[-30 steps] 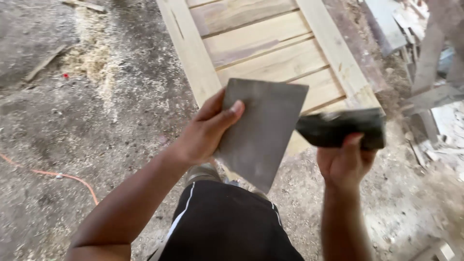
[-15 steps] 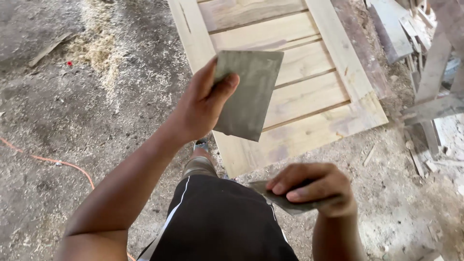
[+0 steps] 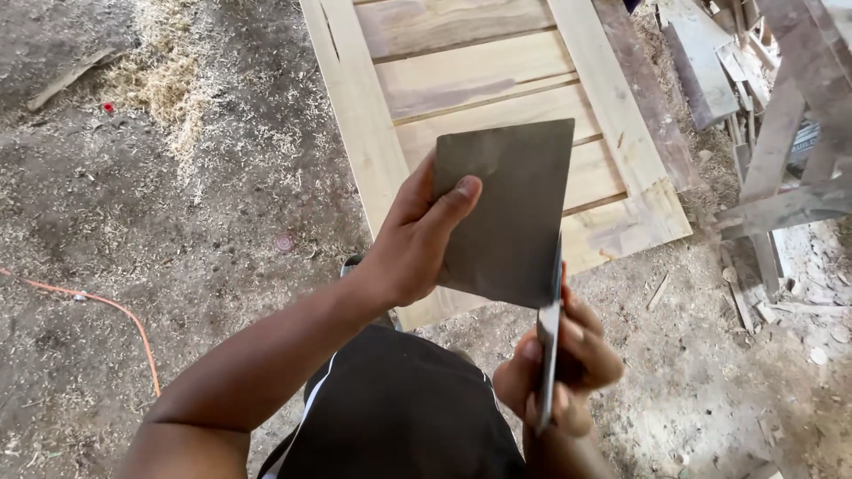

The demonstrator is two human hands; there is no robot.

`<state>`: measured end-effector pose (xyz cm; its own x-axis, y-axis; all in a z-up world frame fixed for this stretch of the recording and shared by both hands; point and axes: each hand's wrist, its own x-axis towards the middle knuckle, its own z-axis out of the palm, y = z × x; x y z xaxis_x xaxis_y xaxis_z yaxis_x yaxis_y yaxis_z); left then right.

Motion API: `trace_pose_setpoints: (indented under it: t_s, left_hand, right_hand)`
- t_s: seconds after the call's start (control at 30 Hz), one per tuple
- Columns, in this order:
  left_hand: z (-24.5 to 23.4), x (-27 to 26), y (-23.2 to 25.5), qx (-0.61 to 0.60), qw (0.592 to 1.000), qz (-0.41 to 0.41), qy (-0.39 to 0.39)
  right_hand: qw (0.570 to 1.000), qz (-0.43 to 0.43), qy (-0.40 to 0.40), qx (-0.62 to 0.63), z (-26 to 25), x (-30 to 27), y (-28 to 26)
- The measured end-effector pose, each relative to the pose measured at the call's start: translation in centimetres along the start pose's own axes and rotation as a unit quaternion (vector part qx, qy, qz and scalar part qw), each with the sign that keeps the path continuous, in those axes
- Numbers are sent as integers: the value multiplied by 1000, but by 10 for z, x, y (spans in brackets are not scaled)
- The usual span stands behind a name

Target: Applying wood filler to gaps in a wooden door using putty knives.

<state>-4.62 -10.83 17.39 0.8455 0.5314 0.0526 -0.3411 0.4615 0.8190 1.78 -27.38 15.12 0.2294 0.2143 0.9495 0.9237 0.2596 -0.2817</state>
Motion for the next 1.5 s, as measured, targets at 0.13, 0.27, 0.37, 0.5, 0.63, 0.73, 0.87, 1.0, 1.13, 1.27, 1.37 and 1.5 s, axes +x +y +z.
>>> trace_pose_setpoints:
  t_s: [0.13,0.27,0.37,0.5,0.63,0.73,0.87,1.0,1.13,1.27,1.37,1.5]
  left_hand:
    - [7,0,2,8,998,36,-48]
    - [-5,14,41,-22,993,-111,17]
    - [-28,24,40,200,978,-51,-35]
    - [-25,33,58,339,934,-10,-113]
    - [1,43,75,475,868,-22,-143]
    - [6,54,75,499,847,24,-179]
    - [2,71,68,518,834,27,-190]
    - [-13,91,52,543,808,80,-215]
    - [-21,113,60,538,810,-80,-220]
    - [-84,139,60,375,909,-141,-115]
    - [-157,140,39,63,995,-80,6]
    - [-238,111,-58,-21,977,-15,212]
  right_hand:
    - [978,93,-155,-102,-21,-45,43]
    - [940,197,-266,-84,-30,-51,65]
    - [890,298,-345,-1,-43,-15,67]
    - [902,219,-368,-59,-57,62,48]
    - [892,99,-422,-126,-45,102,40]
    - [880,80,-444,-148,-40,107,39]
    - [876,85,-453,-141,-36,104,45]
    - [867,80,-479,-113,-27,106,54]
    - [826,78,-557,-41,-13,91,72]
    - [769,159,-619,-8,-2,25,127]
    - [717,297,-630,-19,23,-13,174]
    - [632,401,-662,-43,71,-79,243]
